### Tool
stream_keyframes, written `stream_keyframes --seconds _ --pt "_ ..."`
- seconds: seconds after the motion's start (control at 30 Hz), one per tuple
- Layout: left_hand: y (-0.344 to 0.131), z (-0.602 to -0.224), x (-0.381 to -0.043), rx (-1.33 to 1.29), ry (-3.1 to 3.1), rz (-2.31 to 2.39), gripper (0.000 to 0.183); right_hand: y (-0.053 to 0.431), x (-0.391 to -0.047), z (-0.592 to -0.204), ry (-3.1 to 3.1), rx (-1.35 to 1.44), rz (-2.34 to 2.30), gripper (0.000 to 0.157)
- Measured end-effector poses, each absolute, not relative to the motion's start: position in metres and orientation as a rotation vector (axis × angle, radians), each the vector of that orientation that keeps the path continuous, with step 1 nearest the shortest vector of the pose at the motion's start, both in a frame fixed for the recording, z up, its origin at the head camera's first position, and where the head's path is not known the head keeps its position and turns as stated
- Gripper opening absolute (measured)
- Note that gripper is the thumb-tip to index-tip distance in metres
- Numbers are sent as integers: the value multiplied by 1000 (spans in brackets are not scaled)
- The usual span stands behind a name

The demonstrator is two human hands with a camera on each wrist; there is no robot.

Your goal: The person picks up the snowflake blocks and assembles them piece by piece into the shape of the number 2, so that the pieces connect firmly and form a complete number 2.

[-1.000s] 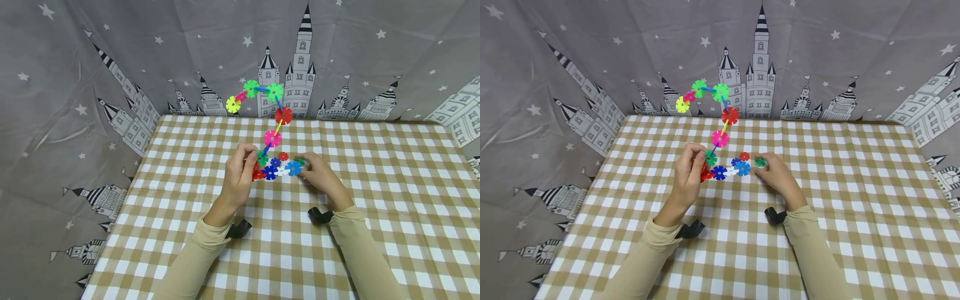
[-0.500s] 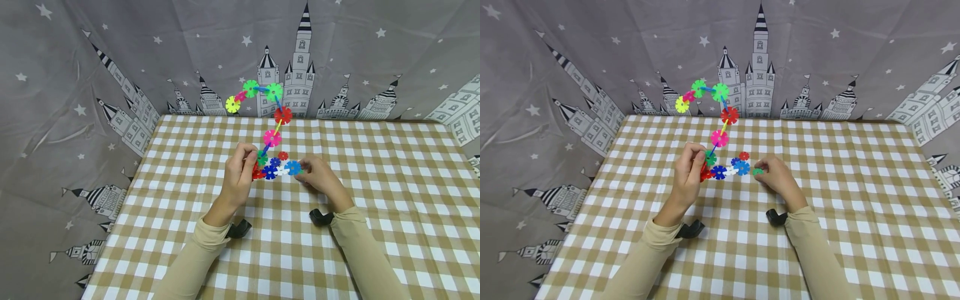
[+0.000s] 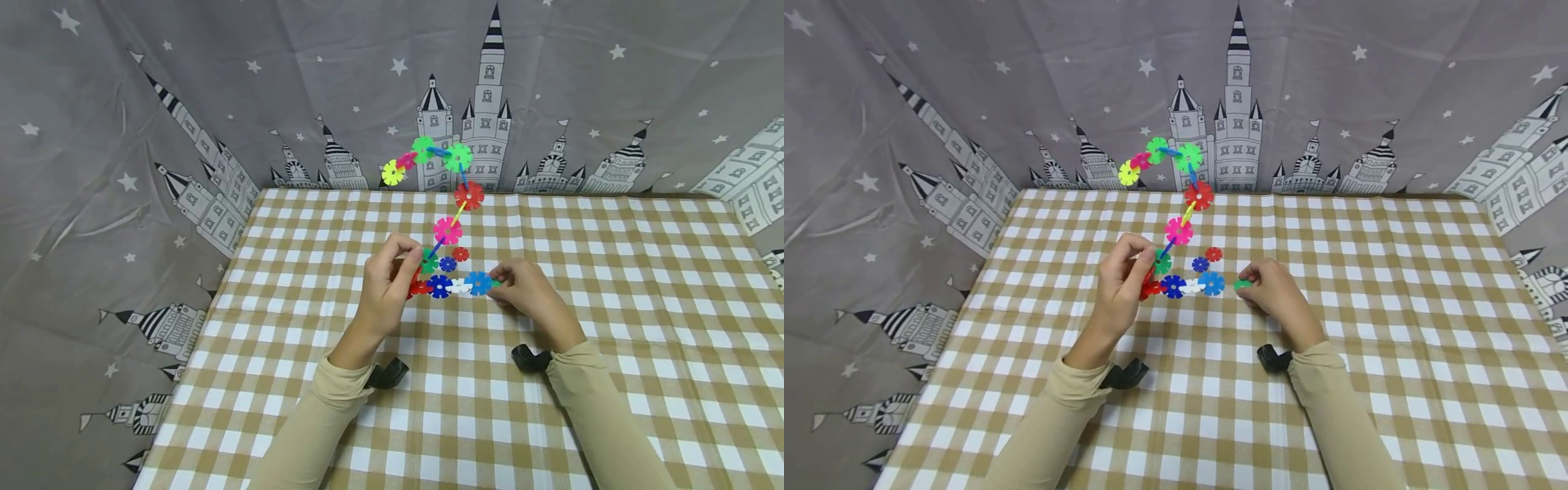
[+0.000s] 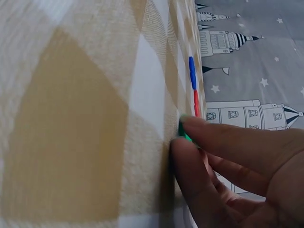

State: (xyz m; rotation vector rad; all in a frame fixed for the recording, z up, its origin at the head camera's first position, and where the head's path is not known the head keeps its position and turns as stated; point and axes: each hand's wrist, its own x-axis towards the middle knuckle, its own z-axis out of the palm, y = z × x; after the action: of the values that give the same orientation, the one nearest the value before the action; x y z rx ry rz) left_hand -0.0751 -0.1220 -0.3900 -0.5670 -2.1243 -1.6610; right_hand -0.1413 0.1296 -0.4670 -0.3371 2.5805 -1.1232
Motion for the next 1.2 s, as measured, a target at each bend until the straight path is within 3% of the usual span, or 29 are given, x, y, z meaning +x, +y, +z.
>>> stream_keyframes --seconds 0.3,0.53,0.87,1.2 --pt "-123 -389 -75 -530 -2133 -1708 13 135 -138 -461 2540 -343 -1145 21" --pt "-126 -388 -75 -489 -2118 -1711 13 142 -134 -439 2358 -349 -1571 23" --pt "-129 -387 -75 -448 -2109 -1722 17 141 -110 -400 2159 -599 -2053 10" --pt "-128 -387 -75 -449 -2107 -1732 17 140 -99 -389 2188 -814 -2099 12"
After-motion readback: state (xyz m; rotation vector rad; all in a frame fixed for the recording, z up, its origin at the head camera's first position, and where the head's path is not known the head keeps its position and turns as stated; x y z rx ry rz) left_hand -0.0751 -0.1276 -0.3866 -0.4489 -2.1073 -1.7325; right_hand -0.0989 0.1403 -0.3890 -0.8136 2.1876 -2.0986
